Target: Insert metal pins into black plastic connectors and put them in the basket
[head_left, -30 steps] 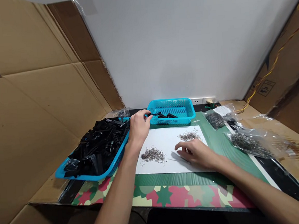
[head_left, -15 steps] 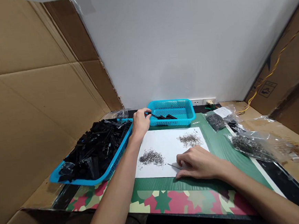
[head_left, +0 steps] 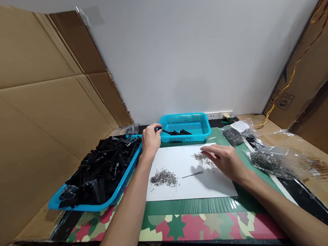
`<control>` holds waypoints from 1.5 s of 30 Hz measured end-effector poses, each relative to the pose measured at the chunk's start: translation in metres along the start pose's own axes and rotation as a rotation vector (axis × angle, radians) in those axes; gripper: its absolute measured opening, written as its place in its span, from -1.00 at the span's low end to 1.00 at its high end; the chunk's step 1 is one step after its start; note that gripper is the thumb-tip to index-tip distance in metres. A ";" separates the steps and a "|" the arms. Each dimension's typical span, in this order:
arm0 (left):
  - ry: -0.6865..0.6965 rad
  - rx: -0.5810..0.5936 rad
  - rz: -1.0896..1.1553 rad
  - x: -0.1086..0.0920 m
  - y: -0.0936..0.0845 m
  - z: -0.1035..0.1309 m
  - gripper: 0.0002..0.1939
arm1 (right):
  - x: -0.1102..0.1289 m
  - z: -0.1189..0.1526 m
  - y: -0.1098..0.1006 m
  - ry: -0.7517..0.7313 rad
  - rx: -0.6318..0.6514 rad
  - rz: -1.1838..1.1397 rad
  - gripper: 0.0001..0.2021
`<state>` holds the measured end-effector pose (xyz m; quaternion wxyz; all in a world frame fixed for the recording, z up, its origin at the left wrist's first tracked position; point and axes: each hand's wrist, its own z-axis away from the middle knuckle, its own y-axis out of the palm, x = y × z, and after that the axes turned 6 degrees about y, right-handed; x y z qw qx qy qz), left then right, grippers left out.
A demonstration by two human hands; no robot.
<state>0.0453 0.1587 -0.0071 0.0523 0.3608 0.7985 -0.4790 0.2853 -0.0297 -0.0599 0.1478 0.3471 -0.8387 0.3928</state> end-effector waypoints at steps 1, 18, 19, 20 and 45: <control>-0.001 -0.001 -0.006 0.000 0.000 0.000 -0.78 | 0.001 0.001 0.000 0.013 0.008 -0.010 -0.77; 0.039 0.072 -0.102 0.000 0.005 0.007 -0.80 | -0.007 -0.012 -0.011 0.428 -0.027 -0.351 -0.53; 0.044 0.079 -0.100 0.000 0.004 0.007 -0.80 | -0.008 -0.012 -0.013 0.465 -0.010 -0.383 -0.57; 0.049 0.084 -0.097 0.000 0.004 0.008 -0.79 | -0.008 -0.012 -0.015 0.506 0.020 -0.401 -0.61; -0.289 0.180 -0.556 0.013 -0.172 0.074 -0.77 | -0.020 -0.005 -0.036 0.348 0.763 -0.135 -0.92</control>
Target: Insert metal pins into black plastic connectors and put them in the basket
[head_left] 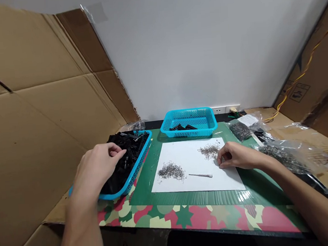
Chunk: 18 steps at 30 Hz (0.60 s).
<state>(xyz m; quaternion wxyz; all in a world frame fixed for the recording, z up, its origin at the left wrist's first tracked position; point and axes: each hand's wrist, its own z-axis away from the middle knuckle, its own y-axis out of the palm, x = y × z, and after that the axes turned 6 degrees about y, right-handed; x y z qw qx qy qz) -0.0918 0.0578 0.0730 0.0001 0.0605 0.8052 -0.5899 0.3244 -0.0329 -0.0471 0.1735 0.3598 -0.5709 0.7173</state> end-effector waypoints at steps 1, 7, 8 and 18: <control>-0.001 0.022 -0.007 0.006 -0.001 0.006 -0.74 | 0.001 0.001 -0.001 -0.003 0.001 0.006 -0.91; 0.089 0.075 -0.021 0.039 0.008 0.029 -0.68 | 0.009 0.004 -0.006 -0.054 -0.052 -0.154 -0.85; 0.115 0.079 -0.018 0.042 0.011 0.031 -0.71 | 0.009 0.004 -0.006 -0.042 -0.049 -0.197 -0.83; 0.119 0.082 0.094 0.040 0.013 0.025 -0.67 | 0.008 0.003 -0.004 -0.049 -0.079 -0.313 -0.81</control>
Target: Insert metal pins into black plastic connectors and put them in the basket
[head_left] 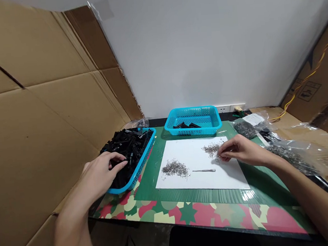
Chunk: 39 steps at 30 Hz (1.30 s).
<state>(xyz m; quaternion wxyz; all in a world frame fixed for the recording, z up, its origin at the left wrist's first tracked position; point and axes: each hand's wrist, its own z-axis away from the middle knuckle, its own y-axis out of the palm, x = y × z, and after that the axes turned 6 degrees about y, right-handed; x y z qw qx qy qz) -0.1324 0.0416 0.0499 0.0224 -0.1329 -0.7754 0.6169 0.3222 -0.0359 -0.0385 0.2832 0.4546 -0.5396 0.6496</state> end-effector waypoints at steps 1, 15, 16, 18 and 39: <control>-0.015 0.012 0.023 -0.001 -0.002 0.000 -0.65 | 0.000 0.000 0.001 0.005 -0.009 -0.012 -0.83; -0.230 -0.343 0.648 0.003 0.020 0.006 -0.73 | 0.000 -0.002 0.006 -0.028 -0.067 0.026 -0.79; -0.240 -0.393 0.705 0.002 0.022 0.006 -0.71 | 0.001 -0.002 0.007 -0.042 -0.071 0.048 -0.78; -0.210 -0.466 0.780 0.001 0.025 0.005 -0.59 | 0.002 -0.002 0.008 -0.065 -0.080 0.091 -0.76; 0.183 -0.571 0.862 -0.065 0.033 0.006 -0.76 | 0.014 -0.006 0.033 -0.010 -0.209 -0.300 -0.71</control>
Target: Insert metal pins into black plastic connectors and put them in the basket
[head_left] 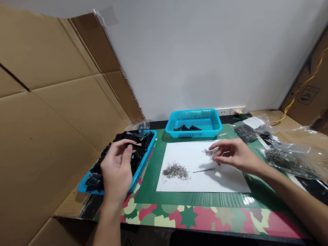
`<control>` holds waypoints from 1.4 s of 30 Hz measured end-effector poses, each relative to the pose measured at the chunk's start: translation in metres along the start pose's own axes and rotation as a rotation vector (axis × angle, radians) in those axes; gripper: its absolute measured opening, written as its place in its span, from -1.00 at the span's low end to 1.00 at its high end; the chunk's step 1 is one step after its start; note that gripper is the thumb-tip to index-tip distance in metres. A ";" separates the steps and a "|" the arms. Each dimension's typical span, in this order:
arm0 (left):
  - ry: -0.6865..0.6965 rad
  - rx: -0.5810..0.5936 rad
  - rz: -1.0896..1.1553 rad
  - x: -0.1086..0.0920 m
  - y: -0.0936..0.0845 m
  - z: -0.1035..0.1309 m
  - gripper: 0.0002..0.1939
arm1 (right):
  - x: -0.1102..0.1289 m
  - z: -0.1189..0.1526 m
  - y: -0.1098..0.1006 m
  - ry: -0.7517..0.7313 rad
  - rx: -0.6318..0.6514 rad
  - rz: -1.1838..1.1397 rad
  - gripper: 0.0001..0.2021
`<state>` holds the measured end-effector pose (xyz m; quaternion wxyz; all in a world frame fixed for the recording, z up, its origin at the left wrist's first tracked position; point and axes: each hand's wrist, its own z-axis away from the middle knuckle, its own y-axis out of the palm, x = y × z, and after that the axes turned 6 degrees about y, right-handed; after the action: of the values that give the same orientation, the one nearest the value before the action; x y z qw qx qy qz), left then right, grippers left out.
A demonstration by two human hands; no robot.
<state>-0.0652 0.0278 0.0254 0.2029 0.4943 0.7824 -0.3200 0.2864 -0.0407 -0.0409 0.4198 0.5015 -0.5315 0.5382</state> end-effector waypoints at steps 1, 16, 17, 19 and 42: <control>-0.028 0.056 0.090 -0.006 0.010 0.004 -0.75 | 0.000 0.000 0.003 0.003 -0.011 -0.037 -0.72; -0.693 0.615 0.707 -0.050 0.085 0.077 -0.48 | -0.002 0.007 0.033 -0.080 -0.078 -0.142 -0.84; -0.727 0.609 0.760 -0.051 0.085 0.080 -0.46 | -0.002 0.007 0.033 -0.085 -0.083 -0.149 -0.84; -0.759 0.629 0.817 -0.051 0.084 0.085 -0.42 | -0.001 0.008 0.033 -0.094 -0.093 -0.161 -0.84; -0.216 0.778 0.091 -0.047 0.084 0.121 -0.79 | -0.009 0.005 0.021 0.193 0.130 0.019 -0.87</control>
<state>0.0310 -0.0619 -0.0566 0.0959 0.5318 0.5546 -0.6328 0.2675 -0.0463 -0.0530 0.4306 0.4684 -0.4572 0.6214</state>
